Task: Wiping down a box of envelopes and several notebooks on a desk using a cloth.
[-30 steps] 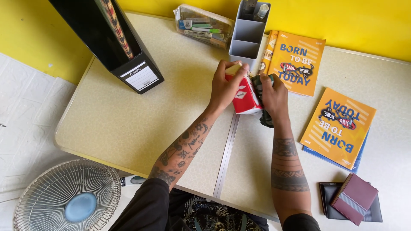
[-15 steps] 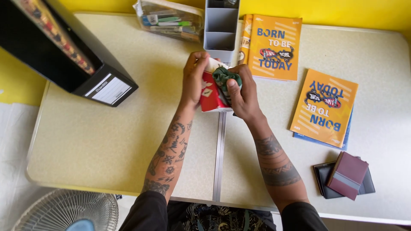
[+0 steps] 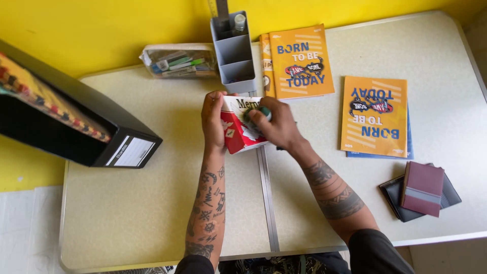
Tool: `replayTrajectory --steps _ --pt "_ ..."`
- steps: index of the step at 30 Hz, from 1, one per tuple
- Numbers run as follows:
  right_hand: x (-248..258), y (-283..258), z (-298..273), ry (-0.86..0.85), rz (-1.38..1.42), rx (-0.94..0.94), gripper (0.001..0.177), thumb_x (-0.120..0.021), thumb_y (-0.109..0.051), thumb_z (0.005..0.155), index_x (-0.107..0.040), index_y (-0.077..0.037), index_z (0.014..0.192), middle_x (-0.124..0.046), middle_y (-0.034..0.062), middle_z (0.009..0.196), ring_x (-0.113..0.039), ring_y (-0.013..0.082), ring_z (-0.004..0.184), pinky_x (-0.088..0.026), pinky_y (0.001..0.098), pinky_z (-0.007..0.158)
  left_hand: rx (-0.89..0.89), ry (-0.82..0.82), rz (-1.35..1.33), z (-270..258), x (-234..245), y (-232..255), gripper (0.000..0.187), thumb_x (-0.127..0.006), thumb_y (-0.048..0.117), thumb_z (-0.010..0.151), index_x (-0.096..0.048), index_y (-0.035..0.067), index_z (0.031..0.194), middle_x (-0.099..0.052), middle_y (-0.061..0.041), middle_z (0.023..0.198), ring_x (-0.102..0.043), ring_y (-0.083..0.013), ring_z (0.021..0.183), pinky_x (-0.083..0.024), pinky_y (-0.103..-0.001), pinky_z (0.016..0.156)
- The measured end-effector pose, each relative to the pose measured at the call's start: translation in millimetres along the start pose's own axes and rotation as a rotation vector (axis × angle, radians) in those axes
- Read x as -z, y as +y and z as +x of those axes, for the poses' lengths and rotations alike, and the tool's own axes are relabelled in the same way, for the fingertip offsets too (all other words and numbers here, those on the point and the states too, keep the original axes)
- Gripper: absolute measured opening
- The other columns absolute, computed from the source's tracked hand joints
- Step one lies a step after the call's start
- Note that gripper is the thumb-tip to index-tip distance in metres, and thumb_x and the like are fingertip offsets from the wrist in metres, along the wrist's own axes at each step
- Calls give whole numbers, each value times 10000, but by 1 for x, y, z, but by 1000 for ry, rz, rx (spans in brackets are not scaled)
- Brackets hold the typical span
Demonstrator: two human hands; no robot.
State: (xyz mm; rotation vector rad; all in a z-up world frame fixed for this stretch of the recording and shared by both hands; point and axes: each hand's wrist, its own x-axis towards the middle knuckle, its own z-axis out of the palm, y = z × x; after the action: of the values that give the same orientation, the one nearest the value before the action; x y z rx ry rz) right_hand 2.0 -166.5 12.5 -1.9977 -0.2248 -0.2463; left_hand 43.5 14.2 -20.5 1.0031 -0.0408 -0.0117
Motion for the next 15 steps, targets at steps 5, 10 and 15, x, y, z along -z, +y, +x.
replayTrajectory --steps 5,10,15 --pt "-6 6 -6 -143 179 -15 338 -602 -276 915 -642 57 957 -666 178 796 -634 219 742 -542 380 716 26 19 -14 0 -2 8 265 -561 288 1067 -574 28 1120 -617 -71 1117 -686 -248 1132 -583 -368 948" --pt "-8 28 3 -139 234 -97 365 -570 -288 939 -677 54 1006 -712 157 796 -644 163 728 -555 343 696 24 -13 8 0 -4 11 268 -539 303 1080 -574 40 1126 -675 -124 1110 -694 -240 1067 -580 -363 930" --pt "-6 49 11 -41 204 -290 414 -549 -323 978 -679 58 1075 -750 139 829 -712 166 694 -594 353 675 40 -9 76 -2 -11 16 257 -518 305 1075 -581 59 1110 -724 -166 1081 -719 -223 995 -599 -361 859"
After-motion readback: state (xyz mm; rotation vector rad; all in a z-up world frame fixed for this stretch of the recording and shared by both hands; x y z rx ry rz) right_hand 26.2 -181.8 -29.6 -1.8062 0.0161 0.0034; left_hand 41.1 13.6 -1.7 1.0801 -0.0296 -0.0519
